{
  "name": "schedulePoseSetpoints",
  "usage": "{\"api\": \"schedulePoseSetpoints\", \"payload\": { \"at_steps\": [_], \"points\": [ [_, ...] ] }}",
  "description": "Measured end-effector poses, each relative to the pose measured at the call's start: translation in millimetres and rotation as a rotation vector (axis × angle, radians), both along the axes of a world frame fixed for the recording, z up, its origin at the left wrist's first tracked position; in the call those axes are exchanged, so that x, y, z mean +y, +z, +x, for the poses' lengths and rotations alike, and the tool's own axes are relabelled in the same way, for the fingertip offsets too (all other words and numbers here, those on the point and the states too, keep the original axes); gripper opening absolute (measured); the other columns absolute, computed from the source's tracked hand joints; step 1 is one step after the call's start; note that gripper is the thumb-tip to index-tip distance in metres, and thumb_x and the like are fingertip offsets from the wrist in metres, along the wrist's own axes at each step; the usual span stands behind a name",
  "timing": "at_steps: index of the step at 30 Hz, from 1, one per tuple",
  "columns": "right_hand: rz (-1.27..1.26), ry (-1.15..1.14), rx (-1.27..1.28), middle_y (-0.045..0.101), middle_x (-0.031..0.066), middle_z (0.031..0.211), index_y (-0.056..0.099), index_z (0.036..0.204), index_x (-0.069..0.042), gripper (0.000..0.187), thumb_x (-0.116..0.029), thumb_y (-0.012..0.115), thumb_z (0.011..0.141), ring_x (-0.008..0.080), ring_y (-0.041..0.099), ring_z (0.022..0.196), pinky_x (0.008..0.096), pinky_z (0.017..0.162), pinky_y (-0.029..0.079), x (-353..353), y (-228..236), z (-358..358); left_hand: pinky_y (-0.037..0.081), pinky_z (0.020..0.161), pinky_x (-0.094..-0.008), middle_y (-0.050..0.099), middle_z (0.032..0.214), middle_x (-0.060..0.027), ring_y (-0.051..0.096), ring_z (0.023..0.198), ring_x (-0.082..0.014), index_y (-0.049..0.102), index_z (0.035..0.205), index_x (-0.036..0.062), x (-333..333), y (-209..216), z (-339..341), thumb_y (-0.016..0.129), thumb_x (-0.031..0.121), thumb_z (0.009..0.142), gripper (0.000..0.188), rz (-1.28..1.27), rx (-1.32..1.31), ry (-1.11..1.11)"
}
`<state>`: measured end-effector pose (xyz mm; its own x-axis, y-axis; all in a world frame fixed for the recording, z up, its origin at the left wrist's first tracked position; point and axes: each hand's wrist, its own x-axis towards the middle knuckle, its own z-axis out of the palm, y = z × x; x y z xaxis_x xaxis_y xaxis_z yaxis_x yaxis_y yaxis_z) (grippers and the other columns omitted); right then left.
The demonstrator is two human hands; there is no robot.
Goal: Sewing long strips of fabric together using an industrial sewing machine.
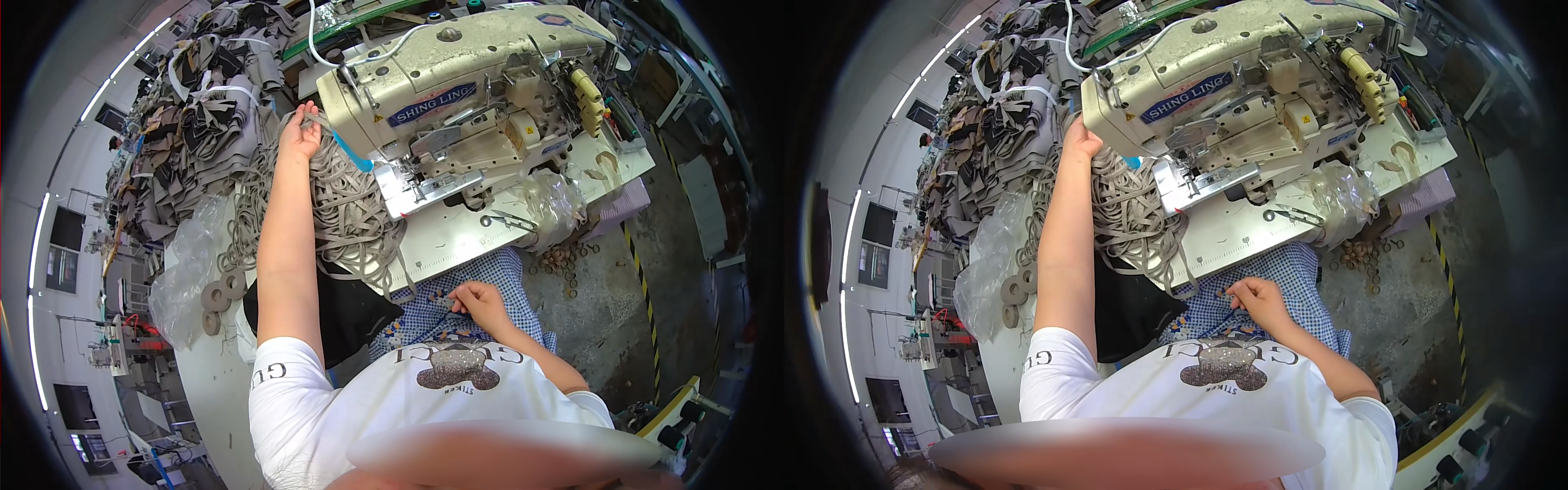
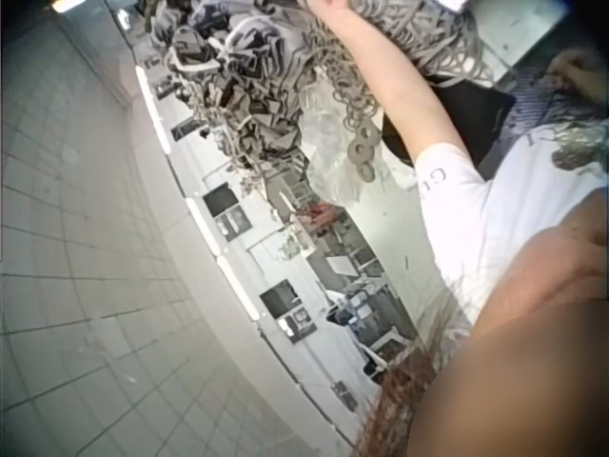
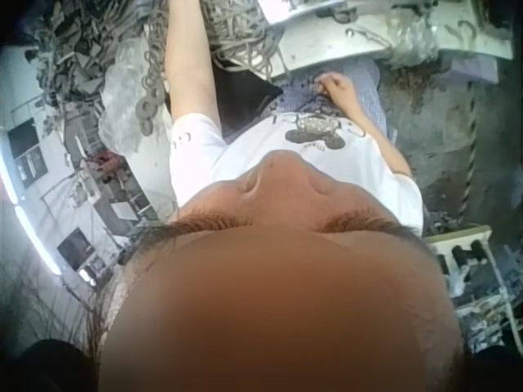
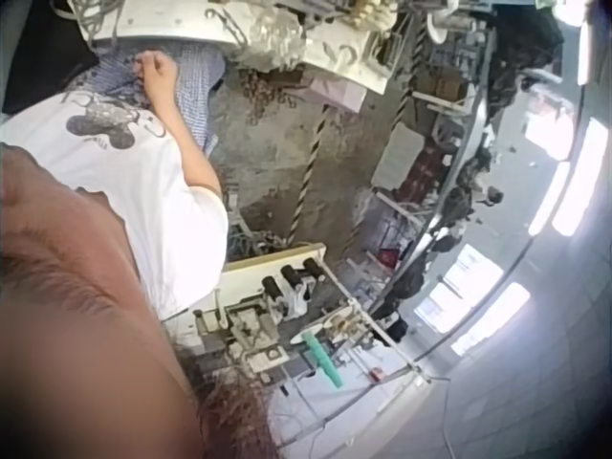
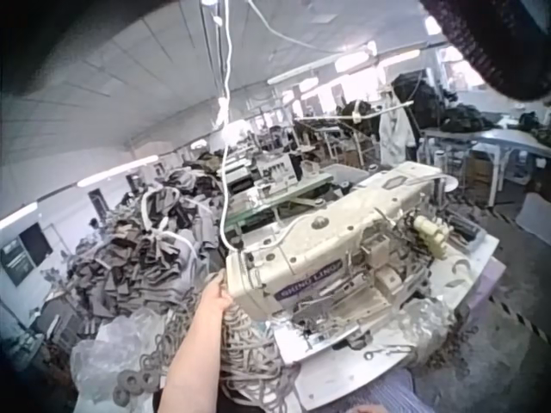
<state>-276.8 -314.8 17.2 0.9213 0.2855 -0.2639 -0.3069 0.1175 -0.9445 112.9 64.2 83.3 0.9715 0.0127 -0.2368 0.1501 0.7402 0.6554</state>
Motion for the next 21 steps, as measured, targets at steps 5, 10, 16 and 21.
{"api": "schedulePoseSetpoints", "payload": {
  "at_steps": [5, 10, 16, 21],
  "points": [
    [0.004, 0.012, -0.004, 0.060, 0.0023, 0.065, 0.063, 0.084, 0.001, 0.024, -0.015, 0.047, 0.091, 0.0060, 0.050, 0.058, 0.0191, 0.056, 0.041, 1, -1, -3, 0.051, 0.080, -0.0314, 0.062, 0.105, -0.0095, 0.061, 0.094, -0.0220, 0.053, 0.104, 0.0071, -3, 6, -13, 0.048, 0.012, 0.092, 0.014, -0.010, 0.020, 0.048],
    [-0.011, 0.000, 0.003, 0.060, 0.0025, 0.065, 0.063, 0.084, 0.002, 0.024, -0.015, 0.047, 0.090, 0.0061, 0.051, 0.059, 0.0195, 0.056, 0.041, 0, 0, -6, 0.051, 0.080, -0.0314, 0.062, 0.105, -0.0090, 0.061, 0.094, -0.0221, 0.052, 0.104, 0.0074, -18, 12, -27, 0.048, 0.013, 0.092, 0.015, -0.008, 0.049, 0.149],
    [-0.008, 0.017, -0.011, 0.060, 0.0028, 0.066, 0.063, 0.085, 0.002, 0.023, -0.014, 0.047, 0.090, 0.0064, 0.051, 0.060, 0.0198, 0.057, 0.042, 0, 3, -9, 0.052, 0.079, -0.0331, 0.063, 0.105, -0.0084, 0.061, 0.094, -0.0221, 0.052, 0.102, 0.0073, 8, 13, -35, 0.048, 0.015, 0.092, 0.013, -0.050, 0.014, 0.291],
    [0.021, 0.013, 0.008, 0.060, 0.0019, 0.066, 0.064, 0.085, 0.001, 0.022, -0.014, 0.049, 0.089, 0.0056, 0.051, 0.059, 0.0192, 0.056, 0.042, -2, 1, -13, 0.052, 0.078, -0.0340, 0.063, 0.104, -0.0084, 0.061, 0.093, -0.0223, 0.052, 0.100, 0.0072, 43, 12, -47, 0.048, 0.014, 0.092, 0.012, -0.078, -0.007, 0.389]
  ]
}}
